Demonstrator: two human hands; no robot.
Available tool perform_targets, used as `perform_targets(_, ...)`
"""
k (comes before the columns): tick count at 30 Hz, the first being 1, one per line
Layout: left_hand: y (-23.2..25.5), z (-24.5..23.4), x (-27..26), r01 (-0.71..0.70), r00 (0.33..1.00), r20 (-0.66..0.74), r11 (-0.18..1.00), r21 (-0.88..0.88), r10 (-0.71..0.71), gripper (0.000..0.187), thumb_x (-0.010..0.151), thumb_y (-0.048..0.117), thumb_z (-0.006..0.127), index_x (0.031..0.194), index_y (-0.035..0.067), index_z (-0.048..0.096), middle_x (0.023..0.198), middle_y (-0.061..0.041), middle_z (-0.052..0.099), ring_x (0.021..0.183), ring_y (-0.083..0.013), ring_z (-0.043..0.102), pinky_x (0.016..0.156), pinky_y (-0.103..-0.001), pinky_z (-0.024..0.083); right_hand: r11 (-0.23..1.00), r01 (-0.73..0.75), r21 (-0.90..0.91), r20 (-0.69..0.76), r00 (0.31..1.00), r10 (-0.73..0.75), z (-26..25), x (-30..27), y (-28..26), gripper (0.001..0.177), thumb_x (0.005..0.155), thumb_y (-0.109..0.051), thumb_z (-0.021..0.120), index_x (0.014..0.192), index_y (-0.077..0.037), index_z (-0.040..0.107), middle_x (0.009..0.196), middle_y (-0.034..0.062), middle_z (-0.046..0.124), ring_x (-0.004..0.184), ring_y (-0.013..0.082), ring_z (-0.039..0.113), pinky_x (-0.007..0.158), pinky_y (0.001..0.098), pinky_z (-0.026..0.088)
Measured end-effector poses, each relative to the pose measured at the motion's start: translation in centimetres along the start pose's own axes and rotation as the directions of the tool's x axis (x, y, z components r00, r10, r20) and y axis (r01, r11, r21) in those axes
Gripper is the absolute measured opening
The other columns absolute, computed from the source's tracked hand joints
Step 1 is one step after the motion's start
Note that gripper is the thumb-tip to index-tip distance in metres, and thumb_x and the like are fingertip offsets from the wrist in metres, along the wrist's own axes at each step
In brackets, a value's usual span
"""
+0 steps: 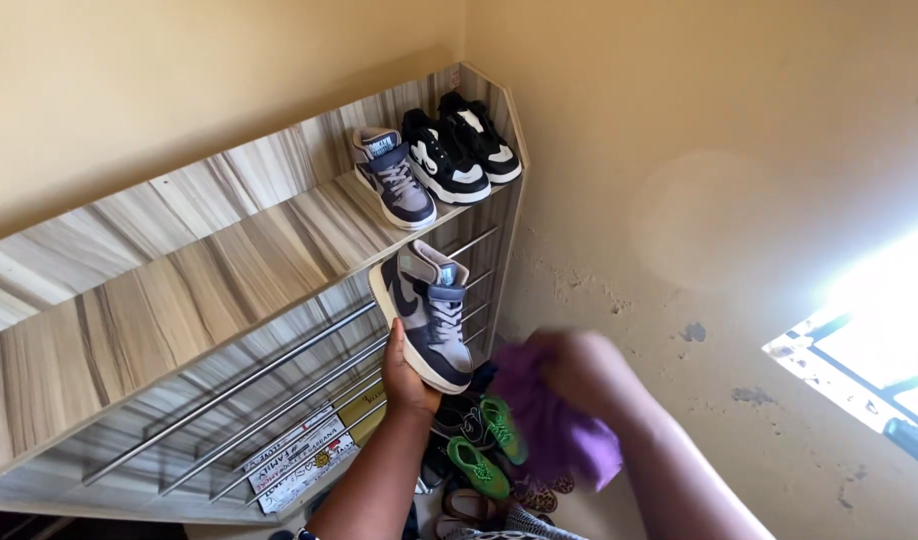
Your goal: Cleaning a wooden shoe rack and various pairs of shoes using a purple cleaning cloth.
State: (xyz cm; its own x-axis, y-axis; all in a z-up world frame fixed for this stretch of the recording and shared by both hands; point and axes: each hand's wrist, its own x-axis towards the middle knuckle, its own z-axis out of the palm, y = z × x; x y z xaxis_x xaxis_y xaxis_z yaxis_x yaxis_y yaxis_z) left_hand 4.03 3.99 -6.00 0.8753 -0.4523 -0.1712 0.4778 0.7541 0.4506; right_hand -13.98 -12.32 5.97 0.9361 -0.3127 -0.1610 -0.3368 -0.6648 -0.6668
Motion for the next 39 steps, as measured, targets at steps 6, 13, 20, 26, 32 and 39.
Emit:
perform_targets(6,-0.4,5.2,-2.7,0.098,0.986,0.138,0.995,0.001,-0.098,0.046,0.101,0.036,0.060,0.132,0.002,0.060,0.122,-0.014,0.070,0.110,-0.0294,0.069,0.099,-0.045,0.053,0.808,0.324,0.492,-0.514,0.857,-0.031,-0.1,-0.2,-1.2,0.058,0.073,0.004,0.059,0.130,-0.006,0.061,0.112,0.0119,0.070,0.100,0.0209,0.068,0.088,0.0348,0.057)
perform_targets(13,-0.6,7.0,-4.3,0.159,0.976,0.151,0.987,-0.020,-0.154,0.050,0.099,0.039,0.056,0.133,0.002,0.059,0.125,-0.014,0.070,0.115,-0.0290,0.069,0.105,-0.045,0.051,0.758,0.545,0.359,-0.407,0.822,-0.398,4.5,0.6,2.1,0.049,0.073,-0.003,0.077,0.120,-0.004,0.065,0.116,0.0144,0.064,0.109,0.0241,0.062,0.093,0.0379,0.053)
perform_targets(20,2.1,5.9,-4.7,-0.098,0.994,0.053,0.995,0.021,0.097,0.052,0.099,0.041,0.058,0.134,0.004,0.061,0.128,-0.012,0.069,0.113,-0.0275,0.067,0.102,-0.045,0.052,0.970,0.053,0.236,-0.323,0.946,0.027,0.4,-0.3,2.7,0.040,0.076,-0.002,0.071,0.116,-0.003,0.069,0.099,0.0186,0.075,0.091,0.0286,0.074,0.085,0.0394,0.058)
perform_targets(26,-1.8,1.8,-4.6,0.127,0.975,0.198,0.985,-0.115,-0.102,0.052,0.101,0.048,0.052,0.123,0.003,0.064,0.116,-0.015,0.073,0.105,-0.0313,0.069,0.095,-0.046,0.054,0.772,0.627,-0.108,-0.392,0.686,-0.612,4.9,-1.6,2.4,0.033,0.069,0.001,0.074,0.102,-0.007,0.069,0.105,0.0158,0.070,0.098,0.0345,0.069,0.084,0.0428,0.057)
perform_targets(32,2.5,10.0,-7.9,-0.116,0.993,-0.031,0.984,-0.138,0.113,0.049,0.092,0.047,0.047,0.116,0.009,0.065,0.108,-0.011,0.073,0.100,-0.0331,0.069,0.089,-0.061,0.056,0.781,-0.019,0.624,-0.283,0.926,0.248,7.2,3.7,7.2,0.033,0.088,0.001,0.057,0.119,-0.006,0.067,0.108,0.0096,0.076,0.098,0.0198,0.073,0.089,0.0318,0.059)
perform_targets(39,0.2,5.4,-6.1,-0.200,0.946,-0.260,0.980,0.010,0.196,0.046,0.102,0.046,0.046,0.124,0.007,0.058,0.122,-0.012,0.069,0.113,-0.0275,0.069,0.103,-0.049,0.054,0.406,0.097,0.909,-0.152,0.983,0.105,6.4,2.4,1.3,0.054,0.080,0.010,0.059,0.132,-0.003,0.061,0.114,0.0117,0.070,0.097,0.0208,0.066,0.087,0.0322,0.053)
